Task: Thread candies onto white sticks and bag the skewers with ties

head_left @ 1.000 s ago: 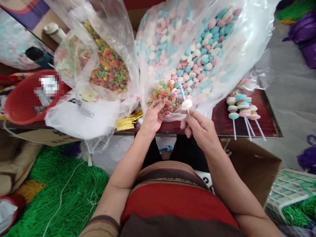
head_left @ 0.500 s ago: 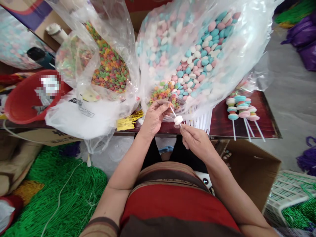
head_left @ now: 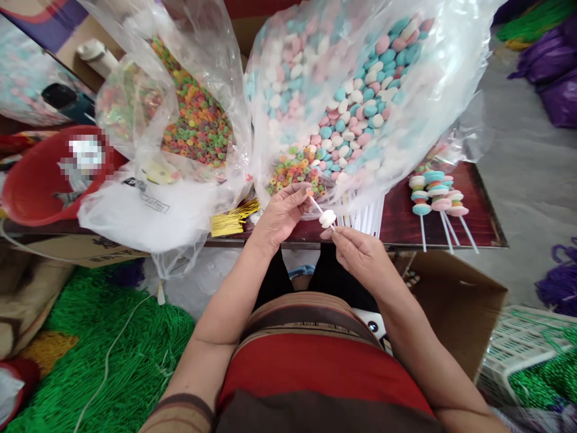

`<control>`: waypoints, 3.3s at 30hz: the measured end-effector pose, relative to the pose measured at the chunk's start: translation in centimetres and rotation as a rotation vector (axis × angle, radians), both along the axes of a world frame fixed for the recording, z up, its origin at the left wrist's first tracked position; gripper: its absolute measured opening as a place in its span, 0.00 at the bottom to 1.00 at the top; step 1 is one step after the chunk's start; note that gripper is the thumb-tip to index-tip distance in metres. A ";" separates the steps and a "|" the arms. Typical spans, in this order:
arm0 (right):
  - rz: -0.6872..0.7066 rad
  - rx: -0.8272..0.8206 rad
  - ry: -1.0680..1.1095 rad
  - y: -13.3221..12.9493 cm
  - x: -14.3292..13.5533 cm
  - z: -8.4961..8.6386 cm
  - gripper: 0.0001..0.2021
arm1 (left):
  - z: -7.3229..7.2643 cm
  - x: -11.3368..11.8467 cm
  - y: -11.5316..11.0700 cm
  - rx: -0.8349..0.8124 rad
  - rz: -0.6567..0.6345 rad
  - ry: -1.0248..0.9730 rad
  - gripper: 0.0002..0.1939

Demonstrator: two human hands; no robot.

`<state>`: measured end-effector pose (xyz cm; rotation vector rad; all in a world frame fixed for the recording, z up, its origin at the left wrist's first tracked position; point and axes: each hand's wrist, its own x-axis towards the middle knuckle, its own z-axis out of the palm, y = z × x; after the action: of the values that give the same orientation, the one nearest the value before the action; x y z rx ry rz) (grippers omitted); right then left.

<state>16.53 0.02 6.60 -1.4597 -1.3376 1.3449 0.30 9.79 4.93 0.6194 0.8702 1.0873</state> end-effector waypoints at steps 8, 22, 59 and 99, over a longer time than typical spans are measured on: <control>0.029 0.161 -0.116 -0.3 -0.5 -1.6 0.18 | 0.6 0.5 -1.5 0.174 0.126 0.093 0.12; 0.016 0.280 -0.183 -0.2 0.8 -3.2 0.17 | 1.9 0.3 -2.5 0.341 0.131 0.060 0.23; -0.506 -0.012 0.490 2.3 2.3 -2.3 0.12 | 0.9 7.6 9.2 0.719 -0.563 1.810 0.18; -0.490 0.349 -0.216 6.5 -1.8 -0.9 0.06 | 0.1 2.3 -1.4 0.202 -0.074 0.203 0.25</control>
<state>14.77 6.56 5.70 -1.5785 -1.1665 0.6221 2.61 8.39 5.00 0.9362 0.9101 1.0656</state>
